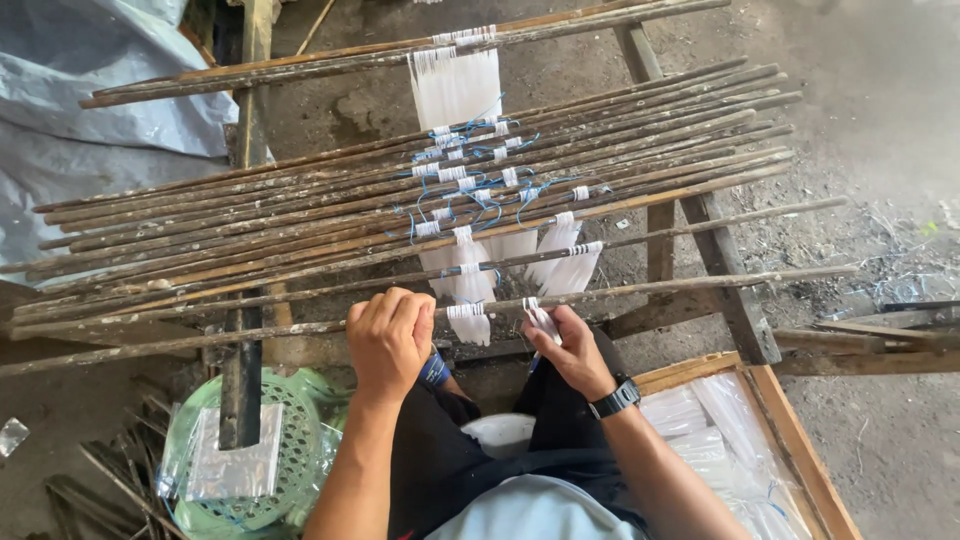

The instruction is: Tying candle wicks onto wooden sticks arranged on a frame

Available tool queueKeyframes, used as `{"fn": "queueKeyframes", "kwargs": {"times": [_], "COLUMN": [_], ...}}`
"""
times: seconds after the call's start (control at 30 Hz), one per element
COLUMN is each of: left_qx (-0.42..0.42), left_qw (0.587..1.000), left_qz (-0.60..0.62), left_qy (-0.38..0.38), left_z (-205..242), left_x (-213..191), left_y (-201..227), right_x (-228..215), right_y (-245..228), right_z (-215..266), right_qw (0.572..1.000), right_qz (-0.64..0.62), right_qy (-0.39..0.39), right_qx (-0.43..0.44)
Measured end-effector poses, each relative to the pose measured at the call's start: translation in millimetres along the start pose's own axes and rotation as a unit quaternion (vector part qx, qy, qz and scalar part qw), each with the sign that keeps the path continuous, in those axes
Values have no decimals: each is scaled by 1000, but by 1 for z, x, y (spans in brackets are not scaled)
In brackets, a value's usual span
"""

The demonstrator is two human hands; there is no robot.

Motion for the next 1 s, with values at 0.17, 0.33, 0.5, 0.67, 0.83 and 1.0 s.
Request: {"fn": "queueKeyframes", "kwargs": {"times": [0.17,0.33,0.5,0.67,0.83,1.0], "left_qx": [1,-4,8,-29,-94,-95], "left_qw": [1000,1000,1000,998,977,947], "left_qz": [-1,-3,-12,29,162,304], "left_qy": [2,14,24,50,106,35], "left_z": [0,0,4,7,2,55], "left_x": [-1,-3,-1,-4,-52,-71], "left_y": [0,0,-4,-5,12,24], "right_x": [7,16,-17,-62,-97,-108], "right_y": [-44,-49,12,-2,-7,-25], "right_z": [0,-1,-2,5,10,5], "right_qw": [999,997,968,964,989,922], "right_qz": [43,-51,-216,-195,-49,-194], "right_qy": [0,56,114,162,139,155], "right_qx": [-26,-28,-63,-83,-24,296]}}
Point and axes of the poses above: each hand's wrist, its own z-axis away from the middle knuckle, its own x-axis out of the palm, y = z × x, the point moved 4 cm from there along -z, towards the middle knuckle, and after that the axes turned 6 degrees about z, right-handed, at the moved point
